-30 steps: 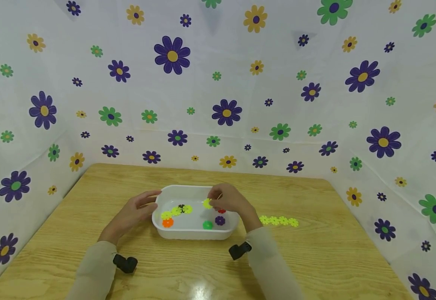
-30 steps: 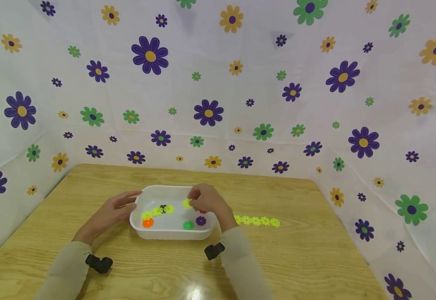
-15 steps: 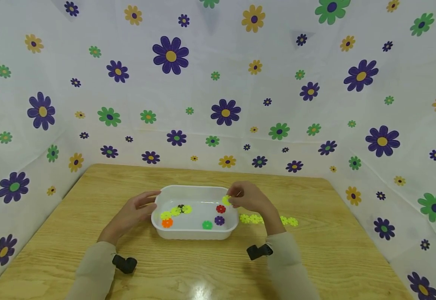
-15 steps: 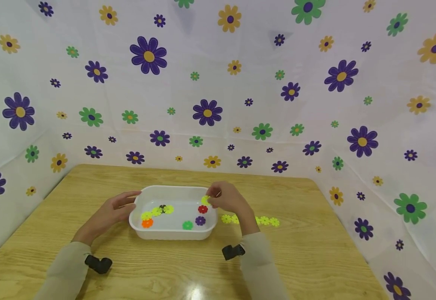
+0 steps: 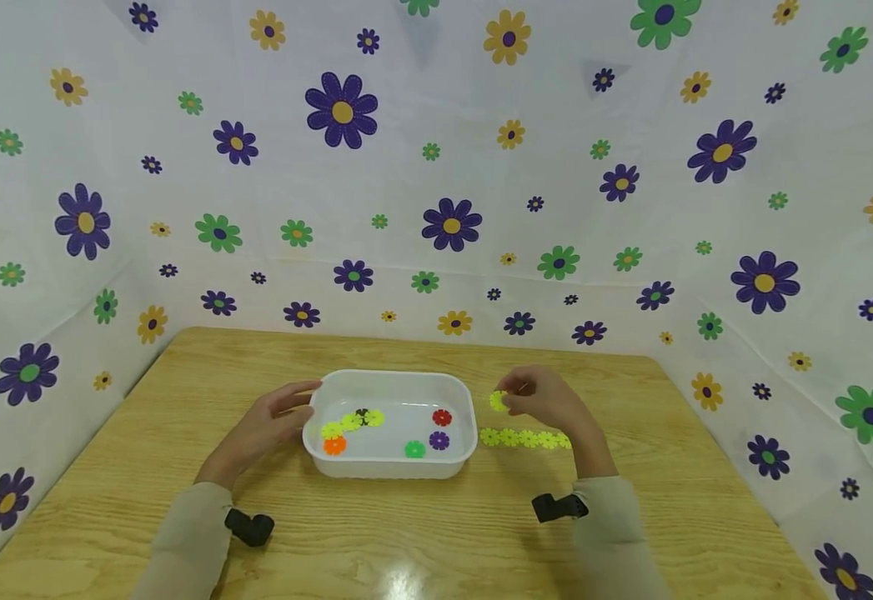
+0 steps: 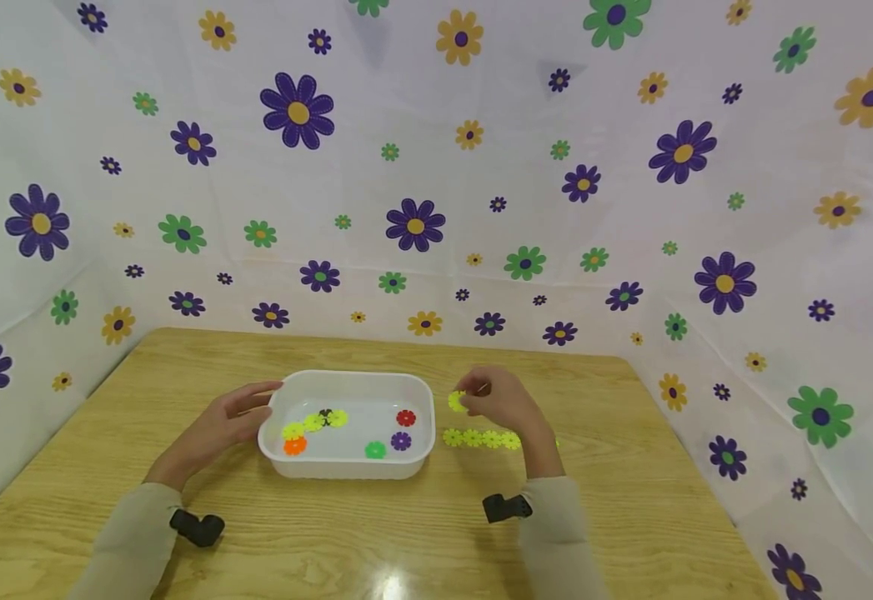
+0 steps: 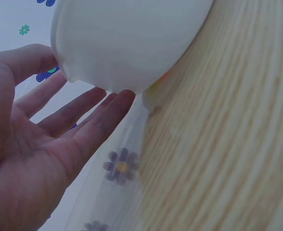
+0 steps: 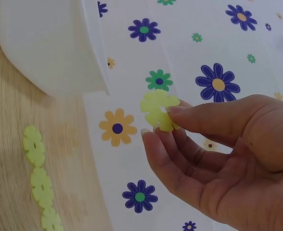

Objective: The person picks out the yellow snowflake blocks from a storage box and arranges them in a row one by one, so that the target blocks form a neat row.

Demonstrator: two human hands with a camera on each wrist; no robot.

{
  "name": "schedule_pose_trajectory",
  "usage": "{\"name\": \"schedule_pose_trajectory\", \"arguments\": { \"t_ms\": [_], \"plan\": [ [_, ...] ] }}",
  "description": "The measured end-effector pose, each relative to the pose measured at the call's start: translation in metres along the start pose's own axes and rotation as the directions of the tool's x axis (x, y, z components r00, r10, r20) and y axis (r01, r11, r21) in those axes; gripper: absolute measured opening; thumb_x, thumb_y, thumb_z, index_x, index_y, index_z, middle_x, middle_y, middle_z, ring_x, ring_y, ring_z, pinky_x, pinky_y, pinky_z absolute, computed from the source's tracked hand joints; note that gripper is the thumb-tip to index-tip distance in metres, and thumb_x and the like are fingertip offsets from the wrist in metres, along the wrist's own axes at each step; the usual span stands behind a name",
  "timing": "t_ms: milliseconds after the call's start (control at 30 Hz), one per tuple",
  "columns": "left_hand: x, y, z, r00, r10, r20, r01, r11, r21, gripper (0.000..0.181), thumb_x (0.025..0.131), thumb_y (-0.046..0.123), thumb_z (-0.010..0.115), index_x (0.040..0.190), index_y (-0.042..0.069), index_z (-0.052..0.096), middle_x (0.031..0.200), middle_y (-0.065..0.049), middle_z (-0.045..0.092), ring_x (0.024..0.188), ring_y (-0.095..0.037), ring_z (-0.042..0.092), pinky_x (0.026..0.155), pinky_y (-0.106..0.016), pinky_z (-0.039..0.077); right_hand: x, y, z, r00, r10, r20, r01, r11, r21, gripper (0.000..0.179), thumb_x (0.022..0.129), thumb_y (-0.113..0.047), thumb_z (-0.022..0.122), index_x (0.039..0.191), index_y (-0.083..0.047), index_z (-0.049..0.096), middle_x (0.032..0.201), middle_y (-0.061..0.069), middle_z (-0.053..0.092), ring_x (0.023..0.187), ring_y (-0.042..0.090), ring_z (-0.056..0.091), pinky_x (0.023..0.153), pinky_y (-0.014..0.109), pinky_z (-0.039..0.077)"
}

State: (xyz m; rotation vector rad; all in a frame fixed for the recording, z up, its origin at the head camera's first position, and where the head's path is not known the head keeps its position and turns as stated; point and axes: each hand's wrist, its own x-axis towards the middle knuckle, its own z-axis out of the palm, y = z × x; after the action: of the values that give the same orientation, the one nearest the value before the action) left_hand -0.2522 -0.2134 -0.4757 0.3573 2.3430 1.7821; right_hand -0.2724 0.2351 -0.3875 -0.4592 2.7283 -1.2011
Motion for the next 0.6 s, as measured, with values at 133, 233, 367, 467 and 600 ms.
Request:
{"name": "schedule_pose_trajectory", "arguments": {
  "t_ms": [133, 233, 367, 467, 600],
  "plan": [
    [0.000, -0.001, 0.000, 1.000, 0.001, -0.001, -0.001, 1.000, 0.003, 0.056, 0.107, 0.025, 0.058, 0.158, 0.012, 0.040, 0.163, -0.024, 0.037, 0.144, -0.049, 0.045, 0.107, -0.042, 0.057, -0.008, 0.008, -0.011, 1.000, 0.004, -0.026, -0.005, 1.000, -0.031, 0.018, 0.098, -0.011, 0.066, 0.112, -0.001, 0.072, 0.104, 0.016, 0.071, 0.086, 0.019, 0.070, 0.086, 0.047, 0.065],
    [0.001, -0.001, 0.000, 1.000, 0.000, -0.001, 0.000, 1.000, 0.007, 0.056, 0.106, 0.025, 0.058, 0.158, 0.013, 0.040, 0.163, -0.024, 0.038, 0.144, -0.049, 0.045, 0.107, -0.043, 0.056, -0.014, 0.015, -0.018, 0.999, 0.006, -0.040, -0.008, 0.999, -0.049, 0.019, 0.098, -0.010, 0.066, 0.113, 0.001, 0.072, 0.105, 0.018, 0.070, 0.087, 0.020, 0.070, 0.085, 0.047, 0.065],
    [0.002, -0.002, -0.001, 1.000, -0.002, -0.001, 0.002, 1.000, 0.011, 0.056, 0.106, 0.026, 0.058, 0.158, 0.013, 0.041, 0.163, -0.025, 0.038, 0.144, -0.048, 0.046, 0.108, -0.046, 0.055, -0.021, 0.024, -0.028, 0.999, 0.018, -0.050, -0.021, 0.999, -0.048, 0.022, 0.097, -0.009, 0.066, 0.115, 0.004, 0.071, 0.107, 0.020, 0.071, 0.088, 0.021, 0.070, 0.085, 0.049, 0.064],
    [0.002, -0.002, -0.001, 1.000, -0.002, 0.002, 0.002, 1.000, 0.013, 0.056, 0.106, 0.026, 0.058, 0.158, 0.014, 0.040, 0.163, -0.025, 0.038, 0.144, -0.048, 0.046, 0.109, -0.047, 0.055, -0.024, 0.031, -0.034, 0.998, 0.028, -0.052, -0.031, 0.998, -0.048, 0.023, 0.098, -0.008, 0.066, 0.117, 0.005, 0.071, 0.108, 0.021, 0.070, 0.088, 0.020, 0.070, 0.085, 0.049, 0.064],
    [0.001, -0.002, -0.001, 1.000, 0.001, 0.009, -0.001, 1.000, 0.005, 0.057, 0.106, 0.026, 0.058, 0.158, 0.013, 0.040, 0.163, -0.025, 0.038, 0.144, -0.048, 0.046, 0.108, -0.045, 0.056, -0.027, 0.040, -0.043, 0.998, 0.019, -0.057, -0.022, 0.999, -0.044, 0.023, 0.098, -0.005, 0.065, 0.116, 0.007, 0.071, 0.108, 0.023, 0.069, 0.087, 0.020, 0.070, 0.082, 0.042, 0.066]
  ]
}}
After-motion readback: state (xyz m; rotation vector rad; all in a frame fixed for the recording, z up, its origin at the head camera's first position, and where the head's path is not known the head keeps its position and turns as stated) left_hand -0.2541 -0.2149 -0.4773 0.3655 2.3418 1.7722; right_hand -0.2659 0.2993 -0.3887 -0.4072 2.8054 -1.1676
